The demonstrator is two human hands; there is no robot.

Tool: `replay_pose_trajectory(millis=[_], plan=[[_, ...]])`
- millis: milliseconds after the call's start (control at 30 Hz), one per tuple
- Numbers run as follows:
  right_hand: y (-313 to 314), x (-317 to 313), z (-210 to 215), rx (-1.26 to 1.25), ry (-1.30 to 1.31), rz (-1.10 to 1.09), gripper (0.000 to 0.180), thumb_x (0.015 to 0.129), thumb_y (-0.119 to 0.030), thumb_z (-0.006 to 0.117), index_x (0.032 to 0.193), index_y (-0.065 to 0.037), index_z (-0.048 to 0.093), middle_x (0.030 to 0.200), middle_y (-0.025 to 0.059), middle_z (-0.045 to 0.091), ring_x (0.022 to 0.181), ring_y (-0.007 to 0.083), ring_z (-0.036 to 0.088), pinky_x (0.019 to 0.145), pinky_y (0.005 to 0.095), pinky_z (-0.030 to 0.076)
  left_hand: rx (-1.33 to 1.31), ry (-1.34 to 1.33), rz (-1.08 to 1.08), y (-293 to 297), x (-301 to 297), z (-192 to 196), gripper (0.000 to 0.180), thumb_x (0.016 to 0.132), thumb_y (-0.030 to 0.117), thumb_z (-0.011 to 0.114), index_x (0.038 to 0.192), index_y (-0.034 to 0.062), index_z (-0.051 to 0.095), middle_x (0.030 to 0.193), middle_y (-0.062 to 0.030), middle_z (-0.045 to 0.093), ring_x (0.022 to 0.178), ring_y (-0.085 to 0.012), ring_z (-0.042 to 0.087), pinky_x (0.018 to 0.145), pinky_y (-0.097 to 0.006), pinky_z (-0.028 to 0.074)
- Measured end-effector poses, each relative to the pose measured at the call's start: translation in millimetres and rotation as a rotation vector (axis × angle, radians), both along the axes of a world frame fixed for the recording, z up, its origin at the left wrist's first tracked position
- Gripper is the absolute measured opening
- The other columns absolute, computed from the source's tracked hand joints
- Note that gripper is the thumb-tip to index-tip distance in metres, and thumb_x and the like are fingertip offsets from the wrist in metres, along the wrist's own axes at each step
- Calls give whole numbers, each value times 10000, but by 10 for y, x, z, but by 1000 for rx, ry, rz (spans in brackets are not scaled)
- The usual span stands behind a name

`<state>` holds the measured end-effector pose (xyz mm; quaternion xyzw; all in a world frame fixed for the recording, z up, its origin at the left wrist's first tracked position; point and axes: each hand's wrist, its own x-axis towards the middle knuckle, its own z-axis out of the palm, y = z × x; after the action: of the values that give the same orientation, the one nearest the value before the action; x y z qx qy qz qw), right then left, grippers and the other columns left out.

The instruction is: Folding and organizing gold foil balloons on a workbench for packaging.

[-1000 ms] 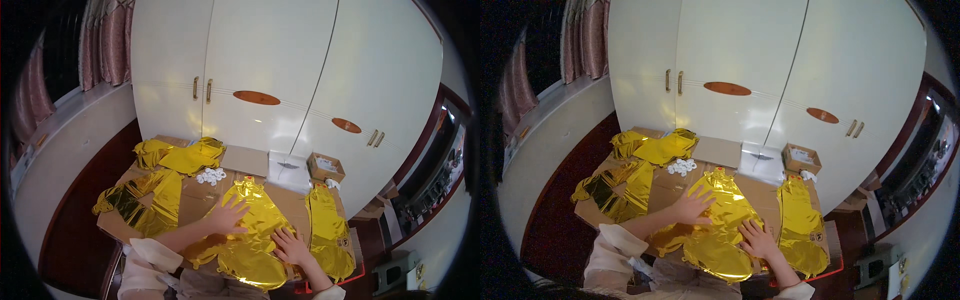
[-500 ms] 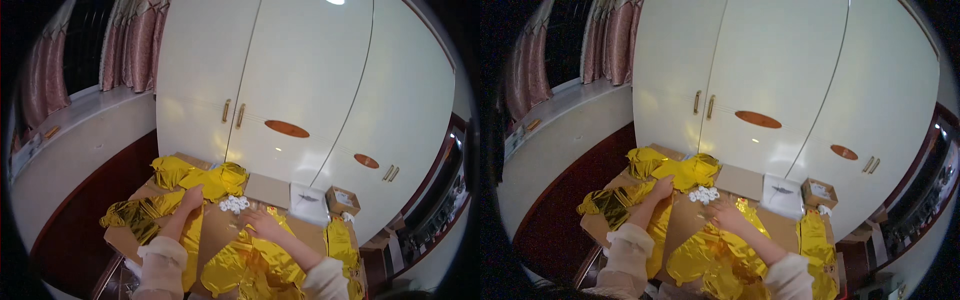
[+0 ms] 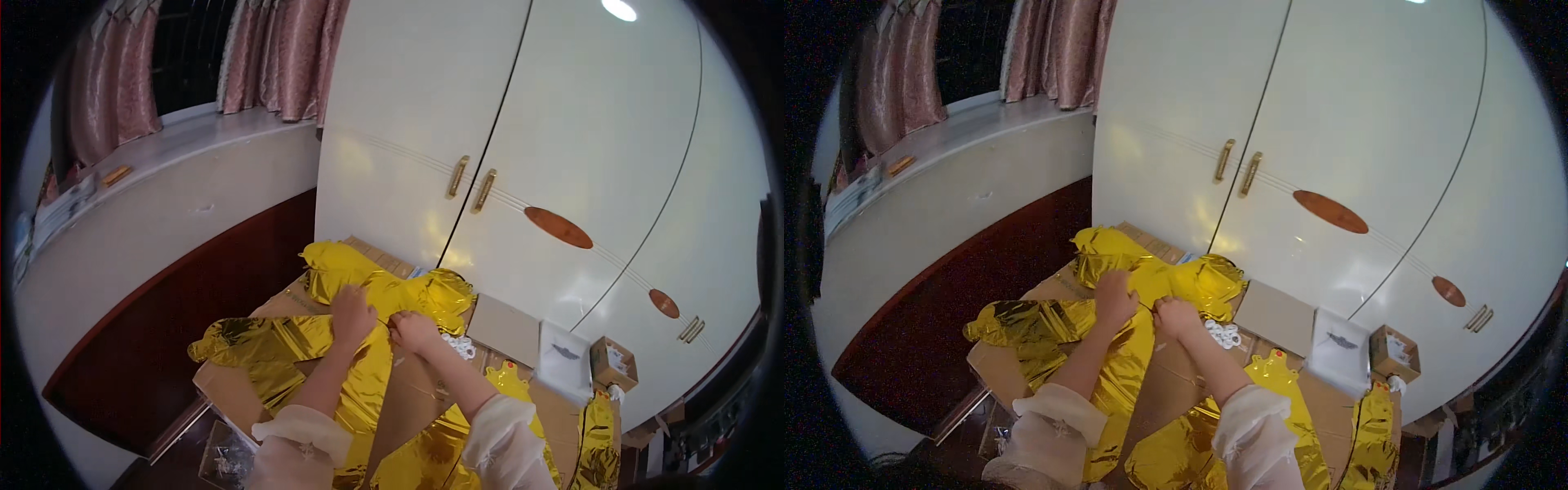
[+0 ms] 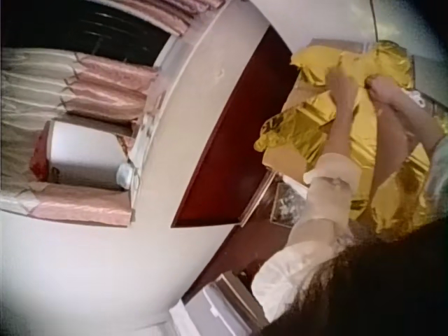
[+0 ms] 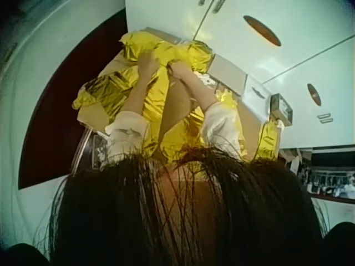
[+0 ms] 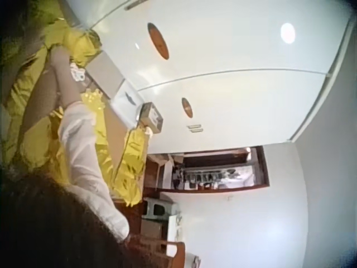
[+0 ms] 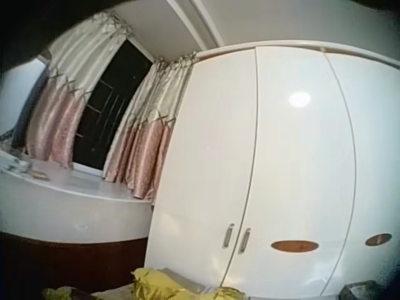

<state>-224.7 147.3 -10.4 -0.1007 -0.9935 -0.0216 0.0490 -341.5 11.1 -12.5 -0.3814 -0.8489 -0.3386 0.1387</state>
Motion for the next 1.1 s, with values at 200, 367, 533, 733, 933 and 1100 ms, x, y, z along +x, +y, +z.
replay_pose_trajectory(millis=[200, 367, 533, 733, 933, 1100], plan=[[-29, -149, 78, 14, -69, 22, 242, 861, -292, 554, 928, -81, 650, 826, 156, 687, 776, 345, 670, 702, 460, 542, -50, 48, 366, -281, -338, -307, 319, 825, 277, 634, 1026, 32, 666, 1153, -157, 596, 1170, -285, 492, 1038, -566, 274], [172, -216, -54, -20, 28, -25, 222, 854, -271, 575, 875, -77, 683, 793, 162, 683, 755, 346, 666, 701, 457, 535, -333, -219, 171, -241, -269, 104, 234, 852, 263, 599, 941, 68, 693, 1065, -98, 634, 1063, -277, 557, 1002, -545, 333], [215, -245, 107, -300, 183, -41, 223, 838, -280, 635, 885, -79, 720, 766, 163, 674, 739, 341, 658, 703, 435, 523, -108, -151, 48, -182, -288, -124, 232, 863, 248, 571, 983, 86, 686, 1050, -86, 651, 1049, -273, 579, 982, -549, 354], [294, -203, 104, -438, 219, -77, 269, 859, -295, 615, 944, -65, 727, 791, 174, 683, 752, 330, 664, 700, 404, 525, 6, 65, 231, -120, -325, -360, 355, 858, 232, 566, 1175, 77, 607, 1217, -151, 576, 1274, -326, 444, 1023, -545, 337], [204, -121, 198, -406, 131, -56, 286, 846, -296, 622, 911, -31, 706, 829, 163, 701, 777, 314, 672, 726, 385, 535, -28, 48, 185, -183, -270, -195, 339, 833, 192, 586, 1144, 63, 623, 1168, -151, 600, 1198, -323, 511, 965, -522, 402], [101, -8, 103, -331, 177, 96, 246, 789, -241, 643, 913, -36, 698, 848, 159, 692, 783, 347, 661, 748, 424, 537, -8, 17, -153, -147, -283, -185, 219, 828, 152, 577, 994, 44, 671, 979, -119, 662, 952, -294, 625, 837, -437, 485]])
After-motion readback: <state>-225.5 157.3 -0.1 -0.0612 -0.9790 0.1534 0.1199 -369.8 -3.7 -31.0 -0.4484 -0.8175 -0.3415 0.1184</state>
